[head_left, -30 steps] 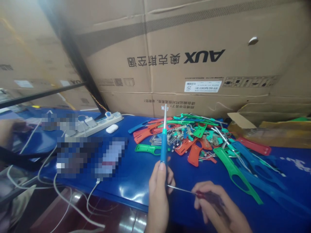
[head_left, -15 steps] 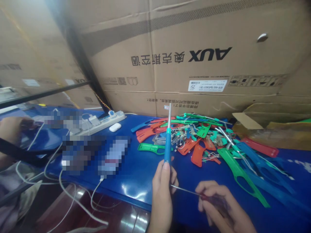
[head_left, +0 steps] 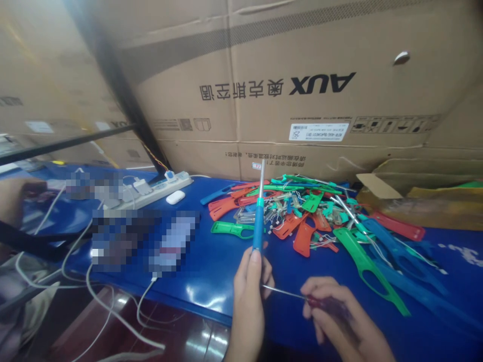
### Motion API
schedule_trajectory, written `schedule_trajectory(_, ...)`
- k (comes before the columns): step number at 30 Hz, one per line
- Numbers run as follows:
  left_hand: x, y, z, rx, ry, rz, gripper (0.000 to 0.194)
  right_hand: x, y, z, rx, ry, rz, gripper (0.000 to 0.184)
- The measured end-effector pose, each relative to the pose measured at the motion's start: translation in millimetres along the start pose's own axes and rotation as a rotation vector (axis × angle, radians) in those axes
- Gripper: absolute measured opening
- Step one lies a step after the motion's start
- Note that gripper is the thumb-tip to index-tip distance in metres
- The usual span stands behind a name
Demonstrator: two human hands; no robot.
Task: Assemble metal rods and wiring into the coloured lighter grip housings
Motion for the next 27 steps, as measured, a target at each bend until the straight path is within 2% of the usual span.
schedule_trajectory(3, 0, 0, 1.2, -0.027, -0.019, -0.013, 0.051, 2, 2, 2, 0.031, 0.009, -0.002, 0.022)
schedule_trajectory(6, -1, -1, 0.6, -0.045, -0.057, -0.022, 0.047, 5, 12, 6, 0.168, 0.079, -0.103, 0.023)
schedule_trajectory(8, -2, 0, 0.8, -0.045, -0.060, -0.028, 0.046, 7, 16, 5, 0.224, 0.073, -0.148, 0.028)
schedule_trajectory(11, -2, 0, 1.8, -0.028, -0.034, -0.026, 0.047, 6, 6, 0, 0.209, 0.050, -0.089, 0.025)
schedule_trajectory(14, -1, 1, 1.9, -0.003, -0.015, -0.012, 0.048, 4, -5, -4, 0.082, 0.042, -0.015, 0.023)
schedule_trajectory(16, 0, 1, 0.7, -0.004, -0.025, 0.001, 0.048, 4, -2, -2, 0.054, 0.078, -0.065, 0.025)
schedule_trajectory(20, -1, 1, 0.3, -0.028, -0.041, 0.000, 0.046, 11, 11, 8, 0.206, 0.165, -0.213, 0.029)
schedule_trajectory(24, -4, 1, 1.3, -0.034, -0.046, -0.009, 0.046, 10, 8, 8, 0.361, 0.123, -0.189, 0.033)
schedule_trajectory(27, -3, 0, 1.8, -0.031, -0.038, -0.001, 0.049, 6, 3, 7, 0.354, 0.125, -0.149, 0.032)
Point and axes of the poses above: each hand's wrist, its own x-axis away from the middle knuckle, its own z-axis out of the back of the hand, y = z × x, the point moved 9 cm from there along -x, towards the middle knuckle
